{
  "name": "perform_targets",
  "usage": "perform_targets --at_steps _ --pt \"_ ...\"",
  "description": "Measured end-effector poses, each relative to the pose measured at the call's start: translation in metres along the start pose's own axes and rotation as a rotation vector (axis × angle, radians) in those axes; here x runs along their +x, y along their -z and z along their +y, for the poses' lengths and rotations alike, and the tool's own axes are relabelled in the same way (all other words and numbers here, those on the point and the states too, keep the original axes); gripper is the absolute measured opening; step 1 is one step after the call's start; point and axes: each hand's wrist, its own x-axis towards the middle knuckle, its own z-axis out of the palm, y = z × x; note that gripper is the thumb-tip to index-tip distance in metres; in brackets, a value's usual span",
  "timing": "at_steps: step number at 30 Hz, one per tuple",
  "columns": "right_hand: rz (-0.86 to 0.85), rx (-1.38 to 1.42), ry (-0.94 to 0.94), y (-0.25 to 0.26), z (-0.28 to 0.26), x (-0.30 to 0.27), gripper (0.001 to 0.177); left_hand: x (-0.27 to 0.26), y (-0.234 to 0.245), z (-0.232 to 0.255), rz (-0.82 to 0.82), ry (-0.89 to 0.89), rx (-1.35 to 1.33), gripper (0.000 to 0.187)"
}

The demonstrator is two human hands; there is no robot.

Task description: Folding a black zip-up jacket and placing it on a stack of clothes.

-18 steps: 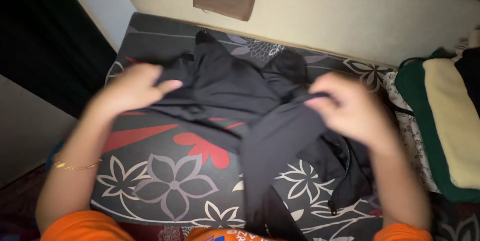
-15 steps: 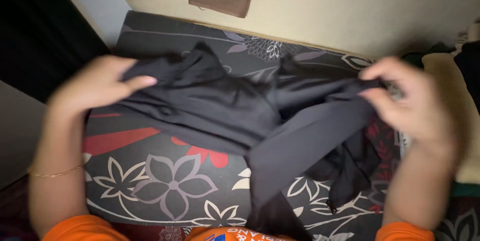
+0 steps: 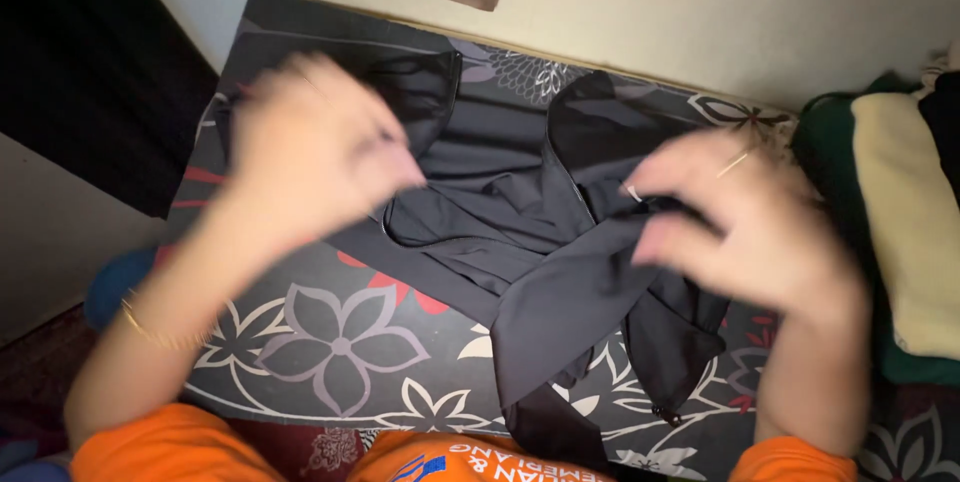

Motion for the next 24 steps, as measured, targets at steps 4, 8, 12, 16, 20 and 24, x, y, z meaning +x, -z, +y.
perform_targets --at_steps 4,8,12,16,20,24 --pt "-0.267 0.125 0.393 -0.041 -0.030 -0.008 0.066 -0.041 -0.048 0.049 -0.283 -0.548 -0.192 0.046" --pt "-0.409 0.007 0.400 -0.055 -0.021 -0.016 0.042 -0.058 -0.098 0.043 -0.126 -0.765 -0.321 0.043" --pt "-0.263 0.206 0.422 -0.003 0.016 -0.031 0.020 -0.055 -0.081 0.026 -0.122 -0.738 -0.296 0.035" --pt "-0.256 0.082 0.207 0.034 0.061 -0.079 0.029 -0.068 -0.040 0.008 -0.038 -0.658 -0.279 0.039" --pt "-0.186 -0.506 -0.397 0.029 0.058 -0.092 0.038 -0.084 -0.023 -0.005 -0.261 -0.428 -0.140 0.052" --pt "-0.030 -0.260 -0.012 0.011 -0.019 -0.039 0.023 -0.103 -0.014 0.002 -0.170 -0.578 -0.385 0.050"
